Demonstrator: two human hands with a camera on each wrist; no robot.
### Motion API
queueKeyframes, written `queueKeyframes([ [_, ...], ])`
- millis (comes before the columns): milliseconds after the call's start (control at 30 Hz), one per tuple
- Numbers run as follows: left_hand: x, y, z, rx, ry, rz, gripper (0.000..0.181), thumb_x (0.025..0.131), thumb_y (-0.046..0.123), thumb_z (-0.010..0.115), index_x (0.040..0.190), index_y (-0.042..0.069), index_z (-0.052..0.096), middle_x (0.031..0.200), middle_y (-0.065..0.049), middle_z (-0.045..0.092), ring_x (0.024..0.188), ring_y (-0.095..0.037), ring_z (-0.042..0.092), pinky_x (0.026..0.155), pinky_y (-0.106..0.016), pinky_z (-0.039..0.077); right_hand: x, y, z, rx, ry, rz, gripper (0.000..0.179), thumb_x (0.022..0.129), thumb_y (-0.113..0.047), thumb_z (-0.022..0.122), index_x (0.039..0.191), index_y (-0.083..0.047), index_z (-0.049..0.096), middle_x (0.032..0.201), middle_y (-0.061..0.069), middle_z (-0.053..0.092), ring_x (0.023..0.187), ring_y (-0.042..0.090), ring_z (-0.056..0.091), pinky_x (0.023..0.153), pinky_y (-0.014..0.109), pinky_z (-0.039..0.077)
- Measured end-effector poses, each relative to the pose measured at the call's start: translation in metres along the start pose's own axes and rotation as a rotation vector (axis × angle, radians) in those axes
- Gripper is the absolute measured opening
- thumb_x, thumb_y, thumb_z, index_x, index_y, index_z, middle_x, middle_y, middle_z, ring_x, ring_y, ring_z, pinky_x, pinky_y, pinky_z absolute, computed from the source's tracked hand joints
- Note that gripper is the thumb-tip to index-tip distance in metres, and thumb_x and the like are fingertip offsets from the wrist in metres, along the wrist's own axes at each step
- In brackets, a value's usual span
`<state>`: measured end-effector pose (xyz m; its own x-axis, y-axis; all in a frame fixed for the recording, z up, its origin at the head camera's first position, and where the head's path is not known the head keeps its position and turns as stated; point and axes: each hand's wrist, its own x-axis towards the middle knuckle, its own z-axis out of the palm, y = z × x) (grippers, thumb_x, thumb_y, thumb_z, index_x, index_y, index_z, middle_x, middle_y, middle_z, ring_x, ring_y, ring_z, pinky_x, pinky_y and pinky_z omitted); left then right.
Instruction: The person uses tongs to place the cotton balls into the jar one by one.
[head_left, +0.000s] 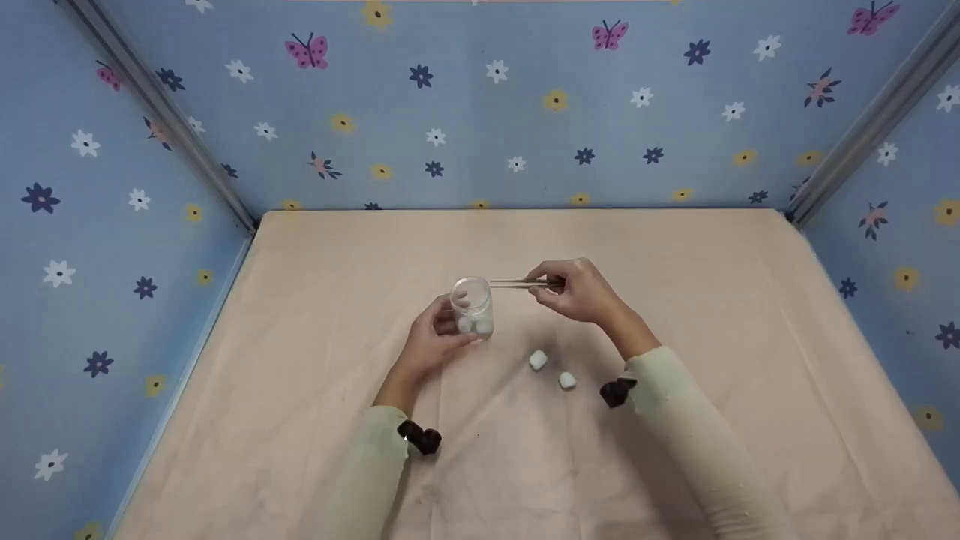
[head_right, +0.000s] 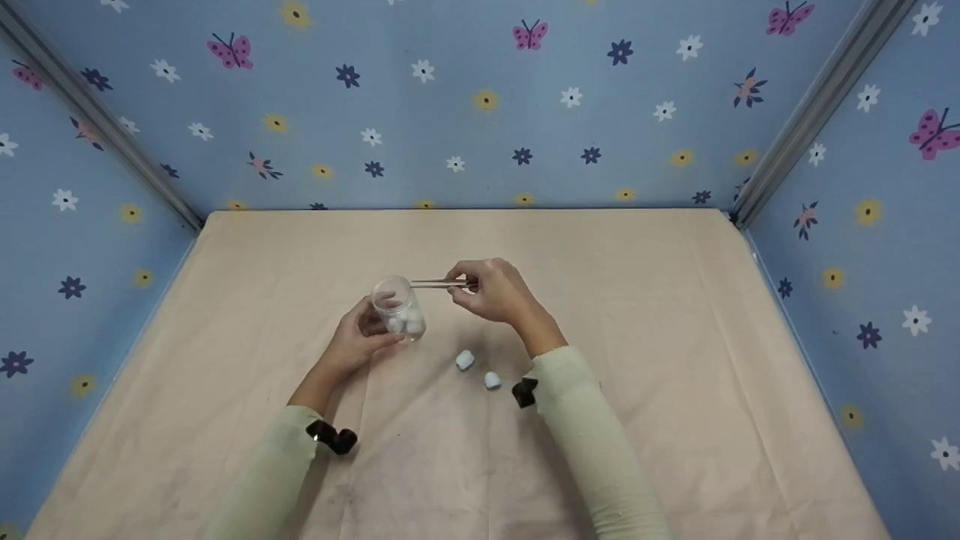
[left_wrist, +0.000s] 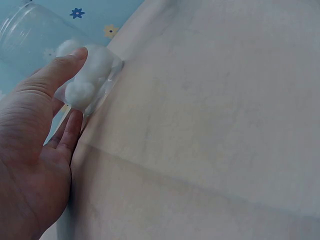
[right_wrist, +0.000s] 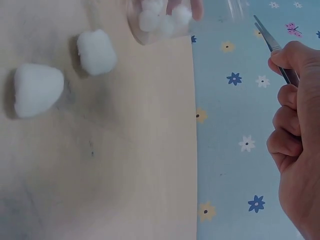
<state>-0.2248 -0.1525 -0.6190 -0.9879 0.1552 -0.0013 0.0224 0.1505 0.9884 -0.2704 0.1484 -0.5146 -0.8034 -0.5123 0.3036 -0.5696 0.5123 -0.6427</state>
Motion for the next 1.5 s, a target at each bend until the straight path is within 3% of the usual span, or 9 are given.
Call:
queueKeyframes([
  [333,0.002,0.002,-0.001,0.020,-0.005,0.002,0.077,0.092,-0.004,0.089,0.161,0.010,0.058,0.149,-0.022,0.068,0.132,-0.036,0.074,0.109,-0.036,0.061,-0.008,0.007,-0.009,0.000,0.016,-0.004,0.015,0.099,-0.008,0.078,0.111,-0.010,0.087,0.066,0.004,0.059,0.061,0.002,0.039,0.063,0.027,0.036],
  [633,0.001,0.002,0.000,-0.002,-0.013,-0.011,0.077,0.095,-0.002,0.088,0.163,0.013,0.057,0.150,-0.020,0.067,0.132,-0.033,0.074,0.105,-0.029,0.062,-0.017,0.014,-0.015,-0.006,0.037,-0.061,0.015,0.101,-0.007,0.077,0.113,-0.007,0.086,0.065,0.006,0.059,0.060,0.001,0.035,0.063,0.026,0.034],
  [1133,0.001,0.003,0.000,0.017,0.001,-0.036,0.072,0.095,-0.003,0.087,0.159,0.012,0.059,0.146,-0.023,0.068,0.131,-0.036,0.074,0.105,-0.034,0.063,-0.029,0.021,-0.026,-0.017,0.076,-0.058,0.016,0.100,-0.006,0.079,0.114,-0.008,0.086,0.065,0.004,0.057,0.062,0.001,0.036,0.064,0.027,0.035],
  [1500,0.000,0.002,0.000,0.001,-0.011,-0.003,0.074,0.095,-0.003,0.087,0.161,0.009,0.057,0.144,-0.022,0.068,0.130,-0.035,0.075,0.101,-0.027,0.063,-0.039,0.019,-0.026,-0.042,0.044,-0.069,0.016,0.098,-0.006,0.078,0.113,-0.006,0.085,0.068,0.006,0.061,0.063,0.002,0.038,0.063,0.025,0.035],
])
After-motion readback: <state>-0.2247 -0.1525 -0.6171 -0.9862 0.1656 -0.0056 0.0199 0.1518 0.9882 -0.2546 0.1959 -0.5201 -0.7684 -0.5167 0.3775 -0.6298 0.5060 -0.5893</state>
